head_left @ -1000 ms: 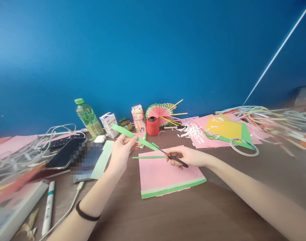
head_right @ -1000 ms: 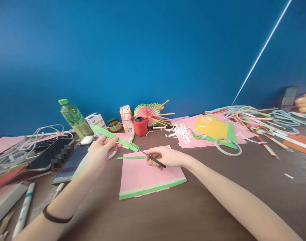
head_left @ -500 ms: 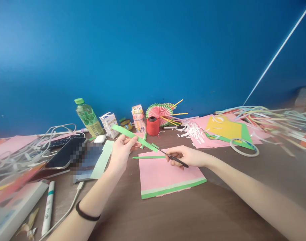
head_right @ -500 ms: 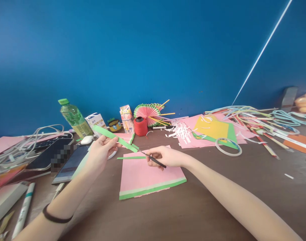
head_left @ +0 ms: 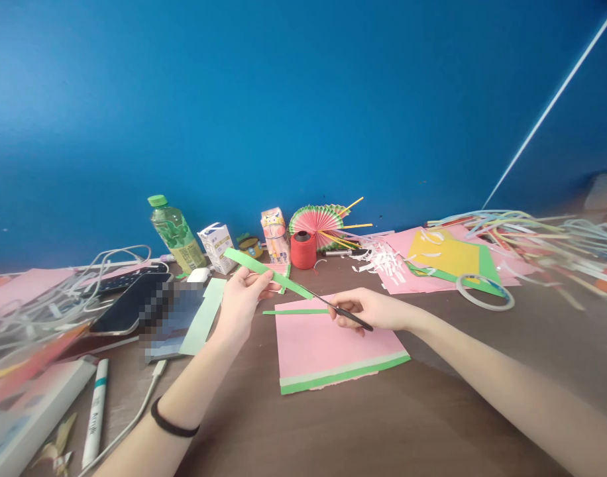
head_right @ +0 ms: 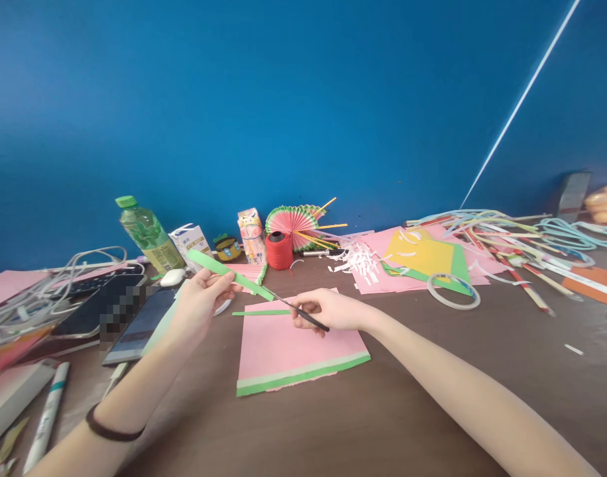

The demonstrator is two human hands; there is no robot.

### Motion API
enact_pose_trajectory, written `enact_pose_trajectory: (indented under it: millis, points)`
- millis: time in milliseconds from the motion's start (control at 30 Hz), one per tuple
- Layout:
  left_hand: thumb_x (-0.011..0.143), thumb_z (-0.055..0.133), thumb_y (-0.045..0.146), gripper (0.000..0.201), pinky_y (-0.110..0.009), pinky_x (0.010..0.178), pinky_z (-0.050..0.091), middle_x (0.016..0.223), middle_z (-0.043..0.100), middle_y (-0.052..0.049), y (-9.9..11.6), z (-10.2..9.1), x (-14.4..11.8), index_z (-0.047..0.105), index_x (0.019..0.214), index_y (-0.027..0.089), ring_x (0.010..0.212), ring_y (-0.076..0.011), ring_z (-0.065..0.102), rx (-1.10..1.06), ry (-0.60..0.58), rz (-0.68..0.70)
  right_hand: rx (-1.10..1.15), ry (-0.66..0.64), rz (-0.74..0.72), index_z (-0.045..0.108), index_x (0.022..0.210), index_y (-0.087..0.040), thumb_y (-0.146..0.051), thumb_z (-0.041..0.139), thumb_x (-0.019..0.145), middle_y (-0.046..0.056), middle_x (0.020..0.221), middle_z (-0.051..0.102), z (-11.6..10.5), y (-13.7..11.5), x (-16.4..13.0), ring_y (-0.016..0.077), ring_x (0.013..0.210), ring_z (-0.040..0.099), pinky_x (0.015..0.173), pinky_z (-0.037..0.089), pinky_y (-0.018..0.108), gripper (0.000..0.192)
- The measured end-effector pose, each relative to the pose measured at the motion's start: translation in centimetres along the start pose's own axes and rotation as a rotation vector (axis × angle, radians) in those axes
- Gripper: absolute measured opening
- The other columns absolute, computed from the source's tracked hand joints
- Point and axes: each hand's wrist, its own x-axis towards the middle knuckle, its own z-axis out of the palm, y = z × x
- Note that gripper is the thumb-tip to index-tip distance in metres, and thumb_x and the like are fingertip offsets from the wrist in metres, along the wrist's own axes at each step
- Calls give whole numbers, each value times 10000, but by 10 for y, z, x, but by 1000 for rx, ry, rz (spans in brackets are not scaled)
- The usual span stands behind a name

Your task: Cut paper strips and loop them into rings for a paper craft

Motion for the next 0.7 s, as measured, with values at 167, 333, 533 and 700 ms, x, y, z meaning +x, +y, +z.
enact_pose_trajectory:
  millis: [167, 333, 533, 700]
  points:
    - [601, 680, 351, 336, -237, 585, 466, 608, 646, -26, -2, 0, 1, 396, 613, 173, 677, -176, 642, 10, -4, -8, 29, 7, -4, 510, 842, -179, -442, 536, 741, -18, 697, 483, 0, -2, 0, 52, 498, 433, 488, 426, 212, 282]
    - [604, 676, 342, 305, -227, 573, 466, 599, 642, -22, -3, -1, 2, 430, 642, 166, 665, -167, 643, -16, 20, 0, 30, 57, 18, 521, 834, -170, -441, 542, 730, -23, 644, 481, -1, -1, 0, 62, 488, 437, 486, 430, 223, 291]
    - [611, 673, 300, 264, -228, 584, 473, 618, 638, -19, -3, -2, 5, 473, 699, 152, 632, -149, 640, -46, 49, -10, 16, 158, 45, 528, 846, -174, -459, 566, 703, -37, 585, 473, -3, 8, 3, 80, 484, 465, 500, 426, 238, 321]
    - [611, 667, 305, 254, -238, 623, 478, 613, 625, -8, -1, 0, 1, 502, 720, 146, 638, -140, 631, -16, 12, -34, 31, 206, 86, 516, 877, -155, -502, 521, 731, -28, 548, 501, -6, 7, 4, 98, 467, 496, 491, 378, 237, 376]
